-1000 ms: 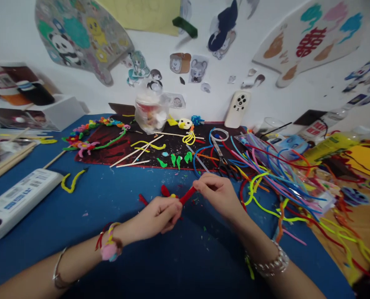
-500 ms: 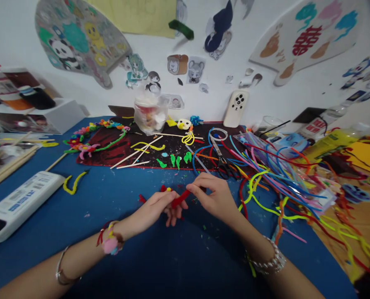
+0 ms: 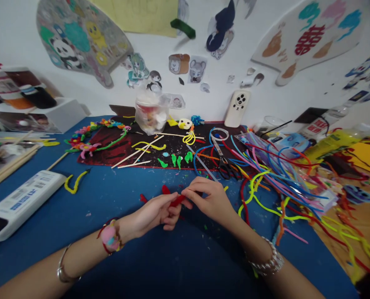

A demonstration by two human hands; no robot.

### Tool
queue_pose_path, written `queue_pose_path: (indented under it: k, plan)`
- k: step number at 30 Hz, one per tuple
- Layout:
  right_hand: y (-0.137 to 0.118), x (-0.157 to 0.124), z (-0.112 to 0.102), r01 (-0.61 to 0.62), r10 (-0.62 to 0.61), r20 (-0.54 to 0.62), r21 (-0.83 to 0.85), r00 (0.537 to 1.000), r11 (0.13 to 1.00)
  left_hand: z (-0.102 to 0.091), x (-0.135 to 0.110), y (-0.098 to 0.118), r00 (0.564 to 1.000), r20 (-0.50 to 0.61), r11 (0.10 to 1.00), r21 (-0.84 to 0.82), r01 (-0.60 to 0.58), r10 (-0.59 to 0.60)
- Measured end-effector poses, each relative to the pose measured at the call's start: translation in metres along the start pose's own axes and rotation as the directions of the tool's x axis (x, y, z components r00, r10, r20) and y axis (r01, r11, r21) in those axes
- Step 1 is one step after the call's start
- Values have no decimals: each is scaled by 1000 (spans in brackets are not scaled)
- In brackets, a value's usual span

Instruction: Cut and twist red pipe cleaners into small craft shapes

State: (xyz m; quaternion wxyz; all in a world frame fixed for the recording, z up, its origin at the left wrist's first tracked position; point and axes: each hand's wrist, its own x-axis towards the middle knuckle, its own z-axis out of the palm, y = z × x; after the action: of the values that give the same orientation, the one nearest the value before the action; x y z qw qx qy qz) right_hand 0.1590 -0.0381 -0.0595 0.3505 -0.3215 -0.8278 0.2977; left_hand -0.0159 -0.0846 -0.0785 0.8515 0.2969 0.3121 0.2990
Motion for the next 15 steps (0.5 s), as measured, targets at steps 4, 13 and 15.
queue_pose_path:
  k: [4, 13, 15]
  plan:
    - [0, 0, 0, -10, 10, 10, -2, 1000, 1000, 2, -1, 1, 1000, 7, 999, 47, -5, 5]
    - [2, 2, -3, -57, 54, -45, -82, 998, 995, 4, -2, 5, 985, -36, 934, 328, -145, 166]
    - [3, 2, -5, -79, 72, -62, -103, 995, 992, 3, -2, 5, 979, -74, 903, 406, -142, 188]
